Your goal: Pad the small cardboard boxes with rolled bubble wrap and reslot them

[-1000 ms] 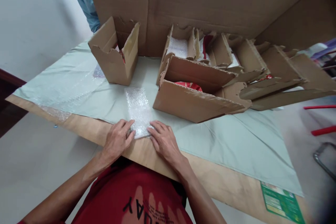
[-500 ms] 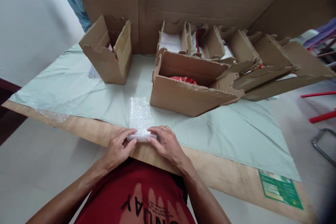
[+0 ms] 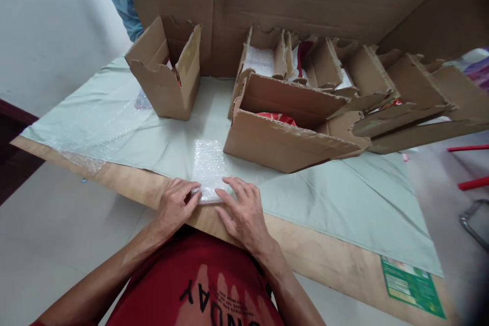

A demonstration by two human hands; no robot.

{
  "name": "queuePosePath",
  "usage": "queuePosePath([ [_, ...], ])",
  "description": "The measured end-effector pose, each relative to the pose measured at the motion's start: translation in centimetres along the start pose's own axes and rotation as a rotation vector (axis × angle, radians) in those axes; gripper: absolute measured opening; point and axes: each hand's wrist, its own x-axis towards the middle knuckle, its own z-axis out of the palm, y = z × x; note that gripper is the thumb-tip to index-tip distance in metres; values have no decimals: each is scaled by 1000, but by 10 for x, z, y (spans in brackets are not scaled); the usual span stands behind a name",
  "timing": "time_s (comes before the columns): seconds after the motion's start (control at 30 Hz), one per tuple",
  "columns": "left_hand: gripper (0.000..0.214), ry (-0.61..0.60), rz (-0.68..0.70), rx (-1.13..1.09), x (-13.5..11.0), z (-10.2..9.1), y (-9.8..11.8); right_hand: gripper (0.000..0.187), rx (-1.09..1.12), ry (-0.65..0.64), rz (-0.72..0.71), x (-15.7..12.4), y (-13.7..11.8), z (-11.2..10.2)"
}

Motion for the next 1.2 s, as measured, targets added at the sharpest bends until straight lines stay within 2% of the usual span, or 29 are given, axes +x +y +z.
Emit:
queuePosePath([
  [0.1,17,42,48,51,-2,-4,1,25,30,-103,-49,3,3,4],
  [0.23,24,13,160,10,-8,-17,5,22,235,-82,64,6,6,7],
  [0.33,20,-39,133,-74,-11,-22,6,24,343,-87,138,3,2,3],
  [0.43,23,-50,-1,-76,-7,-15,1,28,206,28,177,-1,-3,-2],
  [0.5,25,-34,-35,-5,0,-9,-4,30,81,68,129,-1,-5,-2],
  [0.6,25,-5,-13,104,10,-2,-9,32,-4,-48,5,4,-6,3],
  [0.67,26,31,3,128,13,-4,-9,32,-1,-111,-9,10,-3,9],
  [0.77,32,46,81,82,10,-12,-2,30,131,-73,91,13,2,13],
  [0.87,33,-24,167,-15,3,-19,4,29,323,-95,179,9,4,9],
  [0.93,28,-44,140,-44,2,-17,3,31,316,-98,212,4,3,5],
  [1.07,26,-7,11,37,10,-3,-2,40,55,-15,163,-1,-3,5],
  [1.2,35,72,-130,-41,13,-3,0,37,-30,-85,69,5,-2,13],
])
